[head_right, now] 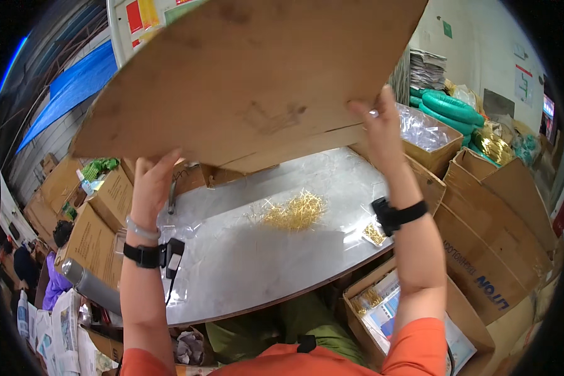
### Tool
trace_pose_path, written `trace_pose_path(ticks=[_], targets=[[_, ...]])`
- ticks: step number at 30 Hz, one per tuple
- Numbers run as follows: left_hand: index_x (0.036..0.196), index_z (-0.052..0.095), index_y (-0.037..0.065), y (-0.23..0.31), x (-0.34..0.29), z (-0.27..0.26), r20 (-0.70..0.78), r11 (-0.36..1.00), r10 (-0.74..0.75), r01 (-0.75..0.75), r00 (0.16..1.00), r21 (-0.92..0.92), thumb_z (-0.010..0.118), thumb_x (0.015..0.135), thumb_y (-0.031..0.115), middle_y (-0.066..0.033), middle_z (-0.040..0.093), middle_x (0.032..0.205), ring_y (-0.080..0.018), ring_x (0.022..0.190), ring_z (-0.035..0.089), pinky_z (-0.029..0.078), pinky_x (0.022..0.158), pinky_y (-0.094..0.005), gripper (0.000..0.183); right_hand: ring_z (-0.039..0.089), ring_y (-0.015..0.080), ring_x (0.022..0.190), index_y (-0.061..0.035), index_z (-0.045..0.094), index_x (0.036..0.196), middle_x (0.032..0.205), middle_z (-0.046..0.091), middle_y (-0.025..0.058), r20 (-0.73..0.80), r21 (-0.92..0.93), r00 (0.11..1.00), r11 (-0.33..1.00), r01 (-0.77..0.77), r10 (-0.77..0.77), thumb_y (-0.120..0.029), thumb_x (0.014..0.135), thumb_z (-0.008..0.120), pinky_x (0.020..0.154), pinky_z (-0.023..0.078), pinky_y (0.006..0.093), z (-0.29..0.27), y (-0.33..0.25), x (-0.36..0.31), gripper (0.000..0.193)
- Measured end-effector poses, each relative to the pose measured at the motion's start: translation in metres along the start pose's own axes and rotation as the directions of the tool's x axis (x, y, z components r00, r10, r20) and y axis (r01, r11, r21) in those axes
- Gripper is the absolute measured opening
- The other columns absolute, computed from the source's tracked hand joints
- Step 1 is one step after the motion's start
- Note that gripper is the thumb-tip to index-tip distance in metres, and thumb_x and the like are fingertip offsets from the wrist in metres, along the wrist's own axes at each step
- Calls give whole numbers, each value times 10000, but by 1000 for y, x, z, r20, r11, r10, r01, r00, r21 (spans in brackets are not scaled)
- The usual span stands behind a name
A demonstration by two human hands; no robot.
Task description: Gathering loose gold-colored metal strips from a box and bundling them into small plastic packets.
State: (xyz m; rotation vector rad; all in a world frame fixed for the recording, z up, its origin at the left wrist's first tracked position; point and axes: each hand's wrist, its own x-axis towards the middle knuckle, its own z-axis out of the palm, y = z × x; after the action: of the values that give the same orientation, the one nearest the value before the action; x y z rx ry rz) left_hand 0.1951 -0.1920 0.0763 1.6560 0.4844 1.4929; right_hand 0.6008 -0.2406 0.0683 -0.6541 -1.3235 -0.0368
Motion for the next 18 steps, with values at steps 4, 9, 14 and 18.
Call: trace_pose_path(ticks=[4,9,14,18], targets=[[1400,488,-63,-21,14,-4,110,936,45,-81,993,343,708,932,122,-134,565,1372,-211,1307,495,396,1083,-329,549,624,127,1006,-47,609,1263,1119,689,27,-83,-535,958,823,189,-275,-102,899,759,899,503,288,-92,-69,38,398],[1339,592,-1,-90,-12,-34,347,578,13,-290,938,763,773,834,212,-222,532,1439,-355,1363,485,397,1129,-422,577,677,181,951,-42,621,1236,1079,720,63,58,-837,931,491,242,-360,-10,945,636,877,523,336,-184,-182,65,293],[1300,620,12,-172,-47,-18,426,555,-195,-259,884,791,779,820,208,-245,485,1470,-404,1384,438,374,1152,-443,541,635,380,1034,-35,607,1222,1062,660,185,533,-845,781,-252,472,-325,137,782,539,901,500,433,-254,-232,82,478],[1310,613,13,-218,-51,20,466,572,-330,-219,821,791,783,829,233,-235,473,1485,-397,1393,428,374,1151,-430,555,568,319,1157,-112,572,1337,1233,606,144,357,-789,923,-575,217,-140,67,837,594,1013,421,448,-313,-227,64,532]])
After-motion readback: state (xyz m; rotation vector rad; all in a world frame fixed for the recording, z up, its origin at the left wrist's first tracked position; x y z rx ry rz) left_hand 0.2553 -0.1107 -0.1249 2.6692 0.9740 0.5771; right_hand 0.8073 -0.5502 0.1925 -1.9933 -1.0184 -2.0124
